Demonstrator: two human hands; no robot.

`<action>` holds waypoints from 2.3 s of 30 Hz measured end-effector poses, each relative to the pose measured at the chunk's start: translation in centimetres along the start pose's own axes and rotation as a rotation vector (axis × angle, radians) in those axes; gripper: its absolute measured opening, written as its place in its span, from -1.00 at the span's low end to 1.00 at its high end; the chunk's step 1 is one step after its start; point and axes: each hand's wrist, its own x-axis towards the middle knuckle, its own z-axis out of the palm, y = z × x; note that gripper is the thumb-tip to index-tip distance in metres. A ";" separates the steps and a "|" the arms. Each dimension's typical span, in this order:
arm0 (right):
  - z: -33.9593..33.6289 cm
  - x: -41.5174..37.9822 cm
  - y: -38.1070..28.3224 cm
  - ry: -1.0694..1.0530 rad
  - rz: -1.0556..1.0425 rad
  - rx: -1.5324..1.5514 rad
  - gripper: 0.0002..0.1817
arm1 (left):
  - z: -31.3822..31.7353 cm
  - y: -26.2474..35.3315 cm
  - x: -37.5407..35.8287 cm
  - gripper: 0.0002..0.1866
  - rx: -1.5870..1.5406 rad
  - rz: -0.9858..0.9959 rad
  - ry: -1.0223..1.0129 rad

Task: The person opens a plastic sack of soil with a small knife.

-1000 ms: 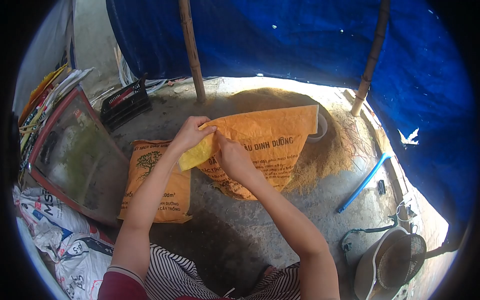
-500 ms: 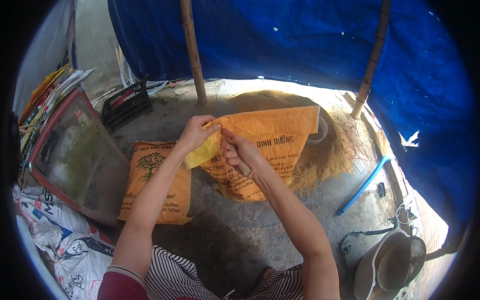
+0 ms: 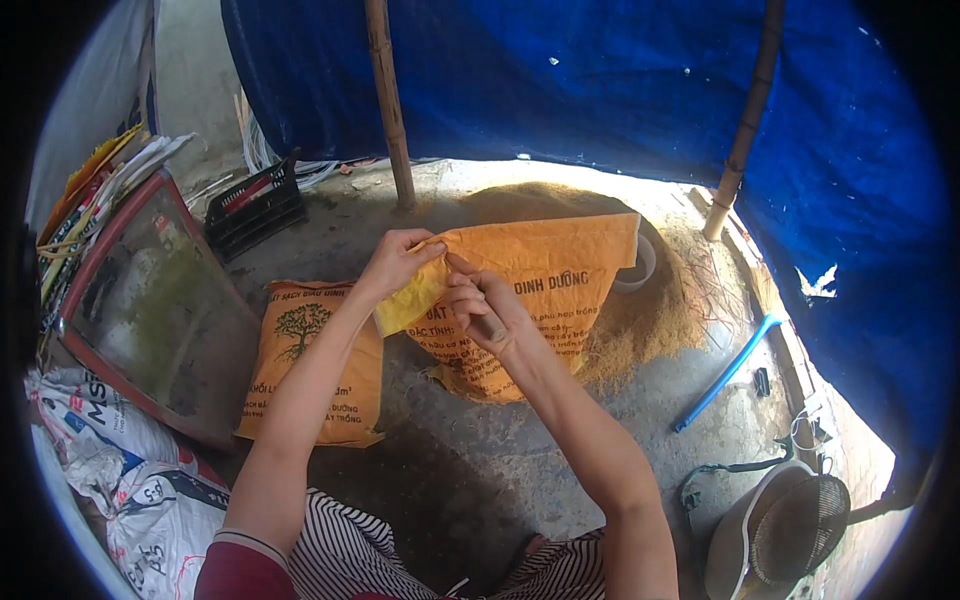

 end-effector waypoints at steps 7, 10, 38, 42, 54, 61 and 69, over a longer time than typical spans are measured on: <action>0.3 -0.1 0.5 0.024 -0.037 -0.048 -0.47 | 1.0 1.0 0.2 -0.71 0.175 0.174 0.117; 1.1 -0.7 0.4 0.118 -0.068 -0.241 -0.50 | 0.4 2.0 0.0 -0.70 0.200 0.058 0.038; 1.5 -1.6 -0.1 0.044 0.092 -0.168 -0.45 | -2.6 1.4 -1.6 -0.72 0.088 -0.098 -0.179; 1.1 -1.8 -0.6 0.008 0.086 -0.155 -0.42 | -2.5 0.8 -1.5 -0.72 0.087 -0.103 -0.166; 3.6 -5.9 -3.9 -0.017 0.189 -1.181 -0.46 | -2.3 0.5 -1.2 -0.72 0.108 -0.187 -0.165; 0.1 -1.0 0.2 0.440 -0.482 -1.430 -0.68 | -2.1 0.6 -1.2 -0.73 0.048 -0.079 -0.118; -0.7 2.0 2.4 0.675 -0.670 -1.450 -0.77 | -1.1 4.5 -3.5 -0.76 0.449 0.306 0.163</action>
